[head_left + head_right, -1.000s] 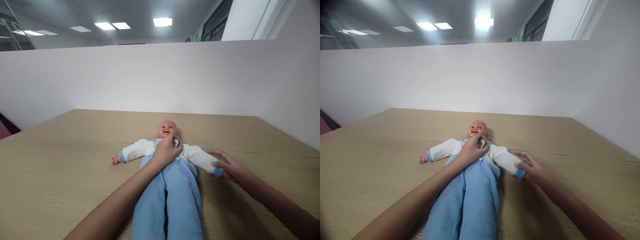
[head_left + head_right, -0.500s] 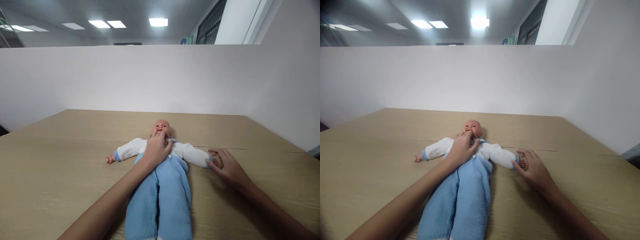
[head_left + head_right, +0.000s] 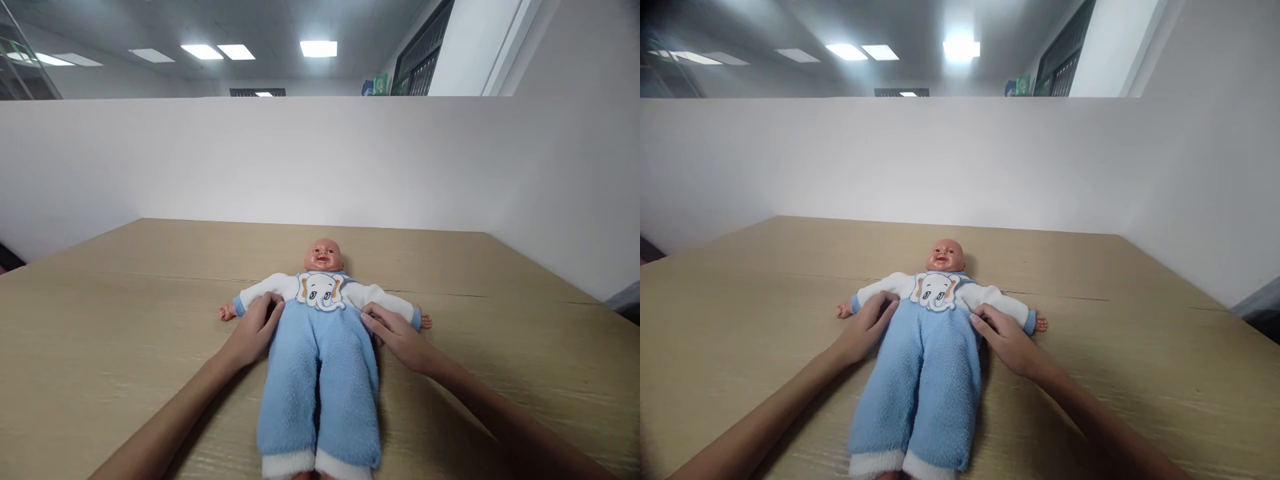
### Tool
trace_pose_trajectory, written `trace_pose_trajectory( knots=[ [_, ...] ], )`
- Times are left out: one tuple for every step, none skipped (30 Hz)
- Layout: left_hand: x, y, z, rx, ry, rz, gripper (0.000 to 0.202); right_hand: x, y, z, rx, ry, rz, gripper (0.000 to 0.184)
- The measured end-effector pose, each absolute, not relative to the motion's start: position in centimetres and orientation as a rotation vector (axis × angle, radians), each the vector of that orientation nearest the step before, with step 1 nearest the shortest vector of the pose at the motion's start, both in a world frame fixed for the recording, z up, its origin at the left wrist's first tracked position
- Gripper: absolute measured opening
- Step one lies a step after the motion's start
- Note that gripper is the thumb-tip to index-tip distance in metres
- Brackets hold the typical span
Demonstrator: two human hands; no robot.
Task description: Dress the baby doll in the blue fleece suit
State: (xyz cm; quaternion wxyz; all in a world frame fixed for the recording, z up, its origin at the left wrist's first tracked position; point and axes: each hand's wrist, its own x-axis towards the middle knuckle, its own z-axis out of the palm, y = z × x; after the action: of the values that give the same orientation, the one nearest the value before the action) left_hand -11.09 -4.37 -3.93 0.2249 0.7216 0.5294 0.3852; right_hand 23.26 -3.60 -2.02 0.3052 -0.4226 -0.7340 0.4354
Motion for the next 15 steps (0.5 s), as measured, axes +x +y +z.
trace_pose_trajectory(
  knots=[
    [-11.2, -4.5, -4.0, 1.972, 1.443, 1.029, 0.033, 23.1, -3.0, -2.0, -1.104, -1.959, 1.150, 0.040],
    [-11.3, -4.5, -4.1, 1.940, 1.421, 1.010, 0.035, 23.0, -2.4, -2.1, -1.085, -1.960, 1.160, 0.043],
    [-11.3, -4.5, -4.1, 1.900, 1.396, 1.003, 0.036, 22.9, -1.8, -2.3, -1.068, -1.945, 1.182, 0.044],
    [-11.3, -4.5, -4.0, 1.859, 1.373, 1.007, 0.035, 22.8, -1.3, -2.6, -1.057, -1.920, 1.209, 0.045],
    [-11.3, -4.4, -4.0, 1.827, 1.352, 1.014, 0.035, 22.8, -0.8, -2.9, -1.057, -1.886, 1.229, 0.045],
    [-11.3, -4.3, -3.9, 1.804, 1.335, 1.020, 0.035, 22.8, -0.5, -3.3, -1.066, -1.849, 1.235, 0.044],
    [-11.3, -4.1, -3.9, 1.787, 1.319, 1.025, 0.035, 22.8, -0.2, -3.5, -1.077, -1.810, 1.231, 0.043],
    [-11.3, -4.0, -3.9, 1.775, 1.304, 1.030, 0.036, 22.8, -0.1, -3.8, -1.082, -1.769, 1.224, 0.042],
    [-11.4, -3.9, -3.9, 1.769, 1.290, 1.034, 0.036, 22.8, -0.2, -3.9, -1.093, -1.747, 1.188, 0.041],
    [-11.4, -3.9, -3.9, 1.768, 1.284, 1.039, 0.036, 22.9, -0.4, -4.0, -1.114, -1.759, 1.116, 0.039],
    [-11.4, -3.8, -4.0, 1.773, 1.285, 1.045, 0.037, 23.0, -0.7, -4.0, -1.145, -1.799, 1.012, 0.037],
    [-11.4, -3.8, -4.1, 1.786, 1.294, 1.052, 0.037, 23.2, -1.2, -4.0, -1.182, -1.859, 0.884, 0.034],
    [-11.4, -3.8, -4.1, 1.807, 1.309, 1.060, 0.037, 23.5, -1.7, -4.1, -1.215, -1.929, 0.740, 0.029],
    [-11.3, -3.9, -4.2, 1.832, 1.329, 1.070, 0.037, 23.9, -2.3, -4.1, -1.241, -1.997, 0.590, 0.024],
    [-11.2, -3.9, -4.1, 1.855, 1.351, 1.086, 0.035, 24.6, -2.8, -4.3, -1.257, -2.053, 0.449, 0.021]
  ],
)
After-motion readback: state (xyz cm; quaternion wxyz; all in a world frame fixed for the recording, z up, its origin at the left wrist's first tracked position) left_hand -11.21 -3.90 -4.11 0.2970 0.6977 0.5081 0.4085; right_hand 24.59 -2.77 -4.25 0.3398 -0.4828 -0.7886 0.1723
